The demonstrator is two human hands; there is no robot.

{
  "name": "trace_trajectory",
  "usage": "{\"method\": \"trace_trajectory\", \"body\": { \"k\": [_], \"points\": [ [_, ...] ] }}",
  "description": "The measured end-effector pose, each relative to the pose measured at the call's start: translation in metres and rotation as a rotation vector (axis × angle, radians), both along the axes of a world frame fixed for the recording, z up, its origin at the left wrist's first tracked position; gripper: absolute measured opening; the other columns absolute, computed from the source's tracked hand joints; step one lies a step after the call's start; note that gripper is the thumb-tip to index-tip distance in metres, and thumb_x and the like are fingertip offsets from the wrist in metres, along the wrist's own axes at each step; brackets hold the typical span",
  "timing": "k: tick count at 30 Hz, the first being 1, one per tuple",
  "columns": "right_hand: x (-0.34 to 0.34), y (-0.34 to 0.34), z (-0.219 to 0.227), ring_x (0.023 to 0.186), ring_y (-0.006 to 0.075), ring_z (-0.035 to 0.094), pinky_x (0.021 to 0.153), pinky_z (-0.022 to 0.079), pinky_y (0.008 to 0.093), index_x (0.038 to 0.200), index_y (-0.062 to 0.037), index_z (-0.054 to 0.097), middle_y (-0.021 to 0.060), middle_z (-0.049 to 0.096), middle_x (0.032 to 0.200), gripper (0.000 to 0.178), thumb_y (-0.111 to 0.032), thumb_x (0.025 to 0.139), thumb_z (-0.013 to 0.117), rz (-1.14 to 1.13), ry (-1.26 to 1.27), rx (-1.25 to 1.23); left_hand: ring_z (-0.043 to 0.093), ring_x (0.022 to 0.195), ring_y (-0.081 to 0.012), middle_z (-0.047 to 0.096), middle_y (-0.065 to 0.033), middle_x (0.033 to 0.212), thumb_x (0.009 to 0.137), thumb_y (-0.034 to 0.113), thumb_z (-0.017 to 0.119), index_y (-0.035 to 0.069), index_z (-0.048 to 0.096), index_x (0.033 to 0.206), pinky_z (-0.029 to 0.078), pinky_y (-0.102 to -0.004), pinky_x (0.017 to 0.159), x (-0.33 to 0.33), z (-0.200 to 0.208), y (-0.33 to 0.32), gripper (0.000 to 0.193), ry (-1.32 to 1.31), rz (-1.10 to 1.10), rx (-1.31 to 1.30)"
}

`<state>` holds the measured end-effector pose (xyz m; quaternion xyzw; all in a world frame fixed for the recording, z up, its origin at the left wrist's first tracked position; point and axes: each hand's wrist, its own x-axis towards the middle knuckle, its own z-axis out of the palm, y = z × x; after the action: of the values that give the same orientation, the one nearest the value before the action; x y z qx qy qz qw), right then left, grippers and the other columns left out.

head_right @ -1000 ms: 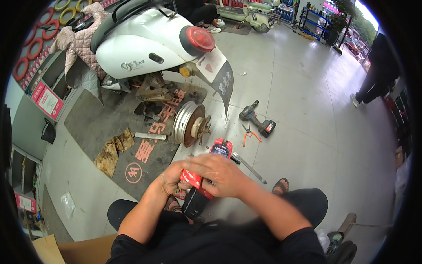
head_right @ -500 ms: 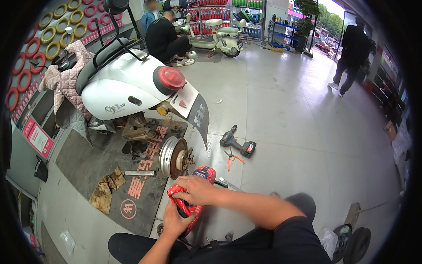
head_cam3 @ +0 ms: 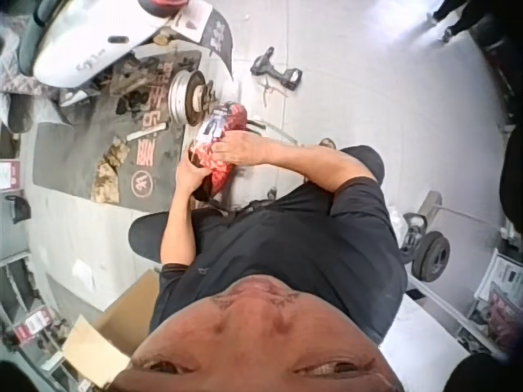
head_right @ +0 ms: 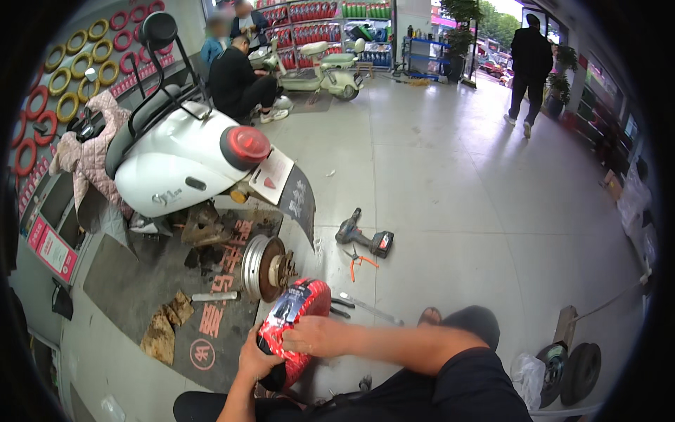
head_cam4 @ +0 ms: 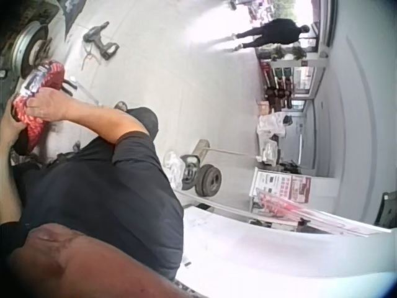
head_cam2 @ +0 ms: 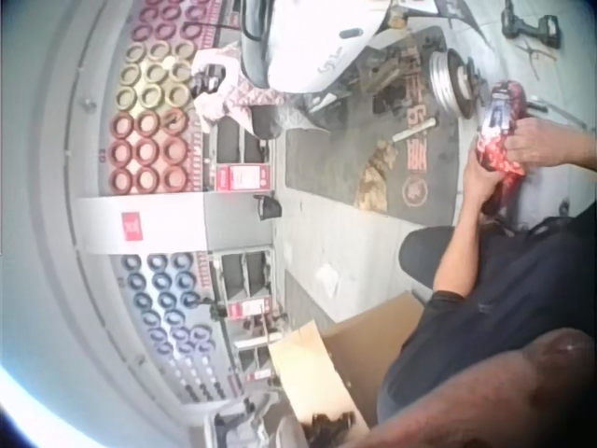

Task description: The person removes red protective wrapping from a new scooter tire, then fits the tire onto a metal rim. They use a tire lever to pry the tire bead over the rim edge and secure it in place.

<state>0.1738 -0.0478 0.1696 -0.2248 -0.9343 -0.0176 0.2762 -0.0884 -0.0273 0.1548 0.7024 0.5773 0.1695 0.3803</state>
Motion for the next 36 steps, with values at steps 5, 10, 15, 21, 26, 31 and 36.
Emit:
{"method": "trace_trajectory", "body": {
  "k": [5,10,15,21,26,31,36],
  "points": [
    [0.021,-0.007,0.014,0.109,0.0305,0.069,0.087,0.057,0.0413,0.117,-0.0067,0.07,0.0117,0.07,0.111,0.04,-0.01,0.078,0.079,-0.285,0.394,-0.495,0.068,0.124,-0.0393,0.07,-0.0251,0.131,0.062,0.042,0.097,0.004,0.053,0.149,0.052,-0.0449,0.106,0.002,0.002,0.004,0.104,0.024,0.04,-0.038],
    [0.009,-0.023,0.018,0.096,0.0299,0.068,0.084,0.055,0.0411,0.12,-0.0076,0.069,0.009,0.068,0.113,0.04,-0.009,0.08,0.078,-0.111,0.145,-0.527,0.064,0.131,-0.0358,0.067,-0.0235,0.138,0.058,0.043,0.102,0.004,0.049,0.153,0.05,-0.0431,0.11,-0.014,-0.007,0.008,0.116,-0.128,-0.027,0.004],
    [-0.003,-0.014,0.048,0.088,0.0243,0.063,0.082,0.053,0.0389,0.115,-0.0104,0.069,0.0071,0.059,0.103,0.033,-0.013,0.083,0.069,0.184,-0.362,-0.151,0.063,0.132,-0.0365,0.064,-0.0245,0.143,0.054,0.042,0.103,0.002,0.047,0.156,0.048,-0.0412,0.113,-0.02,0.001,0.013,0.123,-0.136,-0.082,-0.06],
    [0.031,0.009,0.046,0.115,0.0264,0.064,0.106,0.048,0.0372,0.124,-0.0088,0.068,0.0075,0.066,0.12,0.03,-0.007,0.094,0.071,-0.222,0.392,-0.636,0.065,0.128,-0.0357,0.068,-0.0238,0.136,0.055,0.045,0.102,0.003,0.05,0.153,0.049,-0.0407,0.11,-0.023,-0.008,0.013,0.118,-0.099,-0.125,-0.064],
    [-0.022,0.005,0.022,0.116,0.0113,0.054,0.103,0.046,0.0332,0.133,-0.0061,0.056,0.0025,0.06,0.118,0.03,-0.014,0.105,0.063,-0.212,0.751,-1.274,0.067,0.125,-0.0354,0.07,-0.023,0.133,0.056,0.048,0.1,0.002,0.05,0.151,0.051,-0.0414,0.109,-0.021,-0.009,0.017,0.117,-0.06,-0.143,-0.065],
    [-0.027,0.024,-0.011,0.087,0.0162,0.06,0.085,0.051,0.0367,0.119,-0.0048,0.058,0.006,0.061,0.099,0.02,-0.017,0.105,0.049,-0.132,1.139,-1.16,0.069,0.122,-0.0375,0.072,-0.0224,0.129,0.062,0.046,0.097,0.008,0.055,0.149,0.052,-0.0425,0.106,-0.028,0.0,0.013,0.104,-0.112,-0.172,-0.082],
    [0.011,0.031,-0.017,0.053,0.0221,0.049,0.051,0.043,0.0372,0.099,-0.0078,0.054,0.0079,0.053,0.074,0.019,-0.011,0.086,0.04,-0.226,1.705,-1.506,0.069,0.12,-0.0392,0.073,-0.0216,0.126,0.063,0.051,0.095,0.01,0.059,0.146,0.052,-0.0433,0.104,-0.025,0.003,0.018,0.098,-0.053,-0.122,-0.082]
  ]
}}
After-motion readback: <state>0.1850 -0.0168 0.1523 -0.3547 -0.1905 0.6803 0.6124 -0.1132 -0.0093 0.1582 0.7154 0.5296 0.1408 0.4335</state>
